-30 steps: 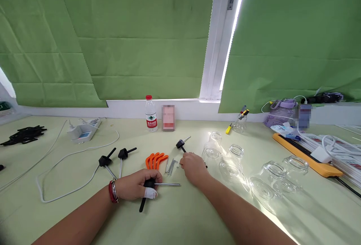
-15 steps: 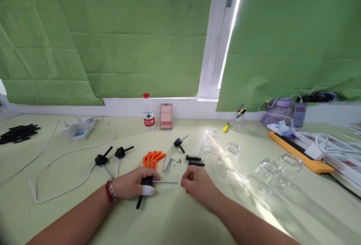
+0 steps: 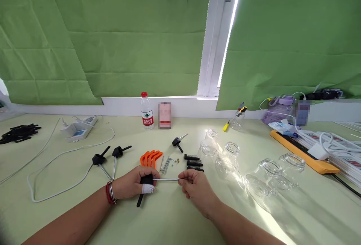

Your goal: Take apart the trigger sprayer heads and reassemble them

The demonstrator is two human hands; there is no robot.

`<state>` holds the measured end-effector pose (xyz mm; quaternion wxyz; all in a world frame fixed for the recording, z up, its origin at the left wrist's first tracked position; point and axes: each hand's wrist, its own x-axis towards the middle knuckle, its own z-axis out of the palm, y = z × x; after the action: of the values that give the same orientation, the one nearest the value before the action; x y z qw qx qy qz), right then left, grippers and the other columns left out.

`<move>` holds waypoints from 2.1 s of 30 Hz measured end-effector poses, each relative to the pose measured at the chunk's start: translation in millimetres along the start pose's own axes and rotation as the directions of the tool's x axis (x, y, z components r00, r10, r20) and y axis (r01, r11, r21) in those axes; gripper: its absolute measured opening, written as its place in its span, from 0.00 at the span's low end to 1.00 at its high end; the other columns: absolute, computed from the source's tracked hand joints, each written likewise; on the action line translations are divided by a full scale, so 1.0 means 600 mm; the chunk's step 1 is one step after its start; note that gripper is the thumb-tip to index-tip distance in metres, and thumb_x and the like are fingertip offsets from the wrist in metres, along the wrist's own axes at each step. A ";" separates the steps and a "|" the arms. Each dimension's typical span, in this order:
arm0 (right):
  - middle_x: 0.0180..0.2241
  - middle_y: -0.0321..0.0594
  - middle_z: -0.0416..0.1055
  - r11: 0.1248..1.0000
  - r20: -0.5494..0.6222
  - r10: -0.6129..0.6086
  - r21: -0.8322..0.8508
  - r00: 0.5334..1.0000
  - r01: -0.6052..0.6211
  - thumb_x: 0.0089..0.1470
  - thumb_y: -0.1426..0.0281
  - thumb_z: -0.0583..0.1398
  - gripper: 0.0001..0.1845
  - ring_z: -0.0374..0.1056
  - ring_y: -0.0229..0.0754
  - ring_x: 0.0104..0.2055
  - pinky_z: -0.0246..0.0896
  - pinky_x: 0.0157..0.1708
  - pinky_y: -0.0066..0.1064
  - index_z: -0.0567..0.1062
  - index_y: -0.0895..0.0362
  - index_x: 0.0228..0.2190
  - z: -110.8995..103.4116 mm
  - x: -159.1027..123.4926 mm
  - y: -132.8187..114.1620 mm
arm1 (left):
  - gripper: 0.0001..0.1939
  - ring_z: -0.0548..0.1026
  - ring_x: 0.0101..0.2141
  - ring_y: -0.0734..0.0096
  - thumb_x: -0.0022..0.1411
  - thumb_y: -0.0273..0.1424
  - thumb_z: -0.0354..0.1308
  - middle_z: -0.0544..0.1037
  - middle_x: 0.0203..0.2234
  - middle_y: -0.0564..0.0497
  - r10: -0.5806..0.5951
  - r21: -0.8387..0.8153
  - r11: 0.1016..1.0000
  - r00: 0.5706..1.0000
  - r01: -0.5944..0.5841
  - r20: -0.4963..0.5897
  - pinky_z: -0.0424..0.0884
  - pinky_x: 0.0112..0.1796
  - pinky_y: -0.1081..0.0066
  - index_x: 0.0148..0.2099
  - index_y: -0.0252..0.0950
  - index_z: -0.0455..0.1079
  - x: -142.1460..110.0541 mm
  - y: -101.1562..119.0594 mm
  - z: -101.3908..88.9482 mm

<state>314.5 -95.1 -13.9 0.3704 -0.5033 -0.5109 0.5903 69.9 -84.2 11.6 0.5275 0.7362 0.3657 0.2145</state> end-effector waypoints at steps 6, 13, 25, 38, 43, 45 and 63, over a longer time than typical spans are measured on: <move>0.19 0.30 0.63 1.000 0.018 0.006 -0.028 1.000 -0.006 0.44 0.67 0.62 0.08 0.56 0.31 0.20 0.53 0.19 0.23 0.73 0.58 0.29 -0.002 0.000 0.003 | 0.14 0.67 0.32 0.70 0.54 0.33 0.61 0.71 0.32 0.50 0.018 0.018 1.000 1.000 -0.018 -0.002 0.63 0.35 0.71 0.44 0.36 0.69 -0.001 -0.008 0.001; 0.20 0.31 0.64 0.999 0.018 0.011 -0.035 1.000 -0.010 0.45 0.67 0.60 0.08 0.56 0.31 0.21 0.52 0.19 0.23 0.71 0.57 0.30 -0.002 0.001 0.008 | 0.15 0.67 0.32 0.71 0.54 0.33 0.61 0.71 0.32 0.50 0.033 0.011 0.999 0.999 -0.033 -0.002 0.63 0.35 0.72 0.44 0.34 0.70 0.000 -0.011 0.004; 0.18 0.29 0.58 0.987 0.038 -0.020 -0.160 0.999 0.026 0.49 0.67 0.56 0.05 0.51 0.31 0.20 0.46 0.19 0.23 0.68 0.56 0.27 0.000 -0.007 0.001 | 0.15 0.67 0.31 0.71 0.55 0.35 0.61 0.71 0.31 0.50 0.050 -0.001 0.999 0.999 -0.050 0.002 0.63 0.34 0.72 0.43 0.34 0.70 -0.003 -0.002 0.009; 0.18 0.31 0.55 0.865 0.044 -0.127 -0.483 0.991 0.132 0.57 0.59 0.48 0.19 0.49 0.34 0.21 0.46 0.21 0.27 0.63 0.56 0.20 -0.001 -0.003 0.013 | 0.17 0.68 0.32 0.70 0.54 0.35 0.62 0.72 0.32 0.49 0.072 -0.059 0.996 0.997 -0.073 -0.006 0.64 0.35 0.70 0.45 0.35 0.69 -0.006 -0.008 0.015; 0.20 0.35 0.61 0.840 0.064 -0.150 -0.518 0.987 0.161 0.59 0.56 0.45 0.23 0.54 0.36 0.23 0.51 0.25 0.28 0.63 0.56 0.20 0.000 -0.004 0.009 | 0.17 0.69 0.31 0.69 0.53 0.37 0.63 0.72 0.32 0.48 0.075 -0.080 0.994 0.997 -0.075 -0.004 0.64 0.36 0.69 0.44 0.35 0.70 -0.006 -0.004 0.016; 0.19 0.35 0.61 0.844 0.065 -0.151 -0.512 0.986 0.163 0.59 0.54 0.45 0.24 0.54 0.37 0.23 0.51 0.25 0.28 0.63 0.56 0.19 0.001 -0.002 0.010 | 0.17 0.68 0.31 0.69 0.53 0.37 0.63 0.72 0.32 0.48 0.080 -0.076 0.994 0.997 -0.080 -0.005 0.64 0.36 0.69 0.44 0.35 0.70 -0.006 0.000 0.016; 0.14 0.32 0.60 0.922 0.032 -0.090 -0.375 0.995 0.095 0.57 0.50 0.47 0.24 0.56 0.37 0.19 0.51 0.22 0.27 0.65 0.55 0.22 0.002 -0.004 0.005 | 0.17 0.67 0.32 0.71 0.54 0.35 0.61 0.72 0.32 0.50 0.082 -0.037 0.996 0.997 -0.082 0.001 0.64 0.35 0.71 0.46 0.36 0.69 -0.006 0.000 0.017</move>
<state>313.9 -98.2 -16.7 0.2908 -0.5361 -0.6405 0.4667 74.7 -93.6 8.1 0.5322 0.7410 0.3305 0.2416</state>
